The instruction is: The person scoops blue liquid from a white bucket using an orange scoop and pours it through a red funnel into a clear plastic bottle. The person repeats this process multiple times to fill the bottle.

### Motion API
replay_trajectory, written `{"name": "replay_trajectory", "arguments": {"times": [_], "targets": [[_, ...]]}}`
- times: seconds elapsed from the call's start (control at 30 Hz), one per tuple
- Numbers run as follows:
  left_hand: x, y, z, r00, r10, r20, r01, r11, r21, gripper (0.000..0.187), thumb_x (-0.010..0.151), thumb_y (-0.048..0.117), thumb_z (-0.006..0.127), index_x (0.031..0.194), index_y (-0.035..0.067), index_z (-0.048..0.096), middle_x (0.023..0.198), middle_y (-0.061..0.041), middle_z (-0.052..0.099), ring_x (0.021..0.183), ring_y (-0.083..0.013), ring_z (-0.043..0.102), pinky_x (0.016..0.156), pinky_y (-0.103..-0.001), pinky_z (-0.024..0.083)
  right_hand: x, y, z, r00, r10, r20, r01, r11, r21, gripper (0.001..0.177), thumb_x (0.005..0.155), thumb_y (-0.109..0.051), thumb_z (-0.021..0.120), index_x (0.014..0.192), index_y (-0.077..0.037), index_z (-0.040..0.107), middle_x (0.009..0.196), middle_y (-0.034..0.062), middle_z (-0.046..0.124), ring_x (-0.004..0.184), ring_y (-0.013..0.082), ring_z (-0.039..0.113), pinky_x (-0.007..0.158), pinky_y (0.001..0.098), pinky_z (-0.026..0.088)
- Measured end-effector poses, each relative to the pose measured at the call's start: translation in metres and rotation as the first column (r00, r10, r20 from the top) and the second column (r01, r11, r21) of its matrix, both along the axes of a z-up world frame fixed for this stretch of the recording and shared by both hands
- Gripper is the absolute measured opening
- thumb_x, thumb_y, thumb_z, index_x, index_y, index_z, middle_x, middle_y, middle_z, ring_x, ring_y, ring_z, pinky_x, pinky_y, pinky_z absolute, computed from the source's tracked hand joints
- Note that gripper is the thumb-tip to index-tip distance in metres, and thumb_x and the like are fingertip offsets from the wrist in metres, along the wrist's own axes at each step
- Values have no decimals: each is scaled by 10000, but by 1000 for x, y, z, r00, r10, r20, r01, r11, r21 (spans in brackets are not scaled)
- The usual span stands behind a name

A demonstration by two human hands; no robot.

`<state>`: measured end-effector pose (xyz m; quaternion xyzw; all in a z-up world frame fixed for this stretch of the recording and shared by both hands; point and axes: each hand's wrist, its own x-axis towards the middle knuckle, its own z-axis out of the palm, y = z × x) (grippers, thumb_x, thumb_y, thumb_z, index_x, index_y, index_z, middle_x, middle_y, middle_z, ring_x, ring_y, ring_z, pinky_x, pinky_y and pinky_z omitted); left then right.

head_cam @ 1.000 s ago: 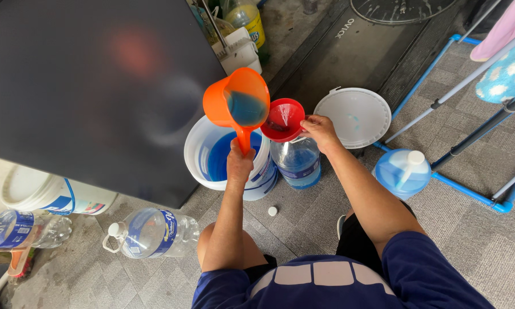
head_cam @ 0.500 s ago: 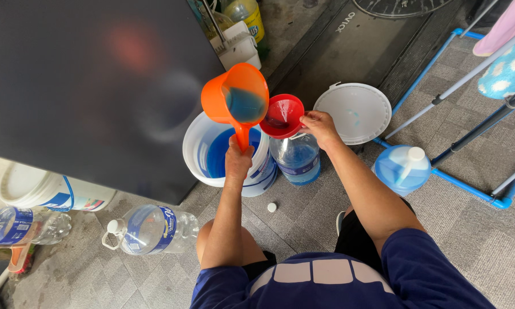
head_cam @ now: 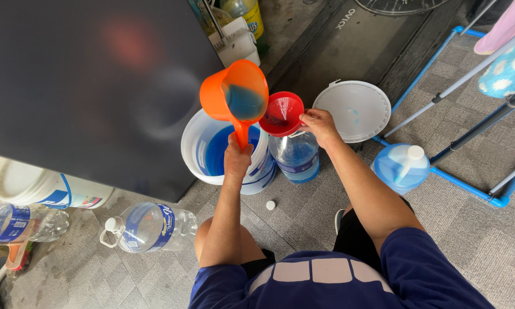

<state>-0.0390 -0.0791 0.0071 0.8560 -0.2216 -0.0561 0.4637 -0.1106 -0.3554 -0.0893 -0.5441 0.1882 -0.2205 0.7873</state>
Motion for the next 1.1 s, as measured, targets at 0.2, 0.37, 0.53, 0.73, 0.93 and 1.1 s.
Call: {"name": "replay_trajectory", "arguments": {"times": [0.2,0.37,0.53,0.73,0.93,1.1], "targets": [[1,1,-1,1000,-16,1,16,1000,4,544,857,185,655,1348,29,481,849,-149,712,555,-261,672,578,-390,546,-1,1,3,1000,-5,-2,5,1000,5,193,973,-79,646,1095,65,689,904,82,678,843,198,741,838,373,682],[2,1,-2,1000,-15,22,14,999,37,531,871,197,662,1342,25,488,842,-156,720,582,-267,697,597,-392,555,-5,1,7,999,-13,-34,12,1000,-25,178,982,-89,648,1081,54,689,878,67,665,838,186,734,848,383,685],[1,1,-1,999,-17,44,15,999,53,534,866,192,653,1345,28,485,828,-162,728,594,-287,710,613,-399,562,-5,1,7,999,-16,-35,16,1000,-18,173,977,-87,648,1071,51,692,871,60,659,832,179,732,852,385,685],[8,1,-15,991,-31,130,19,996,90,526,867,187,643,1343,30,484,890,-207,734,770,-384,725,729,-467,558,-2,-3,-2,1000,-15,-17,15,1000,-7,164,976,-92,652,1053,47,693,879,71,674,829,187,735,837,380,681],[16,1,-33,975,-48,216,28,995,98,531,869,184,647,1350,41,475,996,-248,729,960,-464,694,830,-524,539,-3,-7,-9,1000,-7,-8,7,1000,-16,162,982,-106,657,1033,42,698,899,93,682,831,203,739,828,368,677],[19,0,-39,965,-57,257,34,995,90,544,865,186,651,1357,47,464,992,-255,727,954,-473,690,820,-534,536,-4,-7,-9,1000,-13,-13,13,1000,7,157,973,-114,656,1019,32,694,908,103,698,831,219,747,822,374,671]]}}
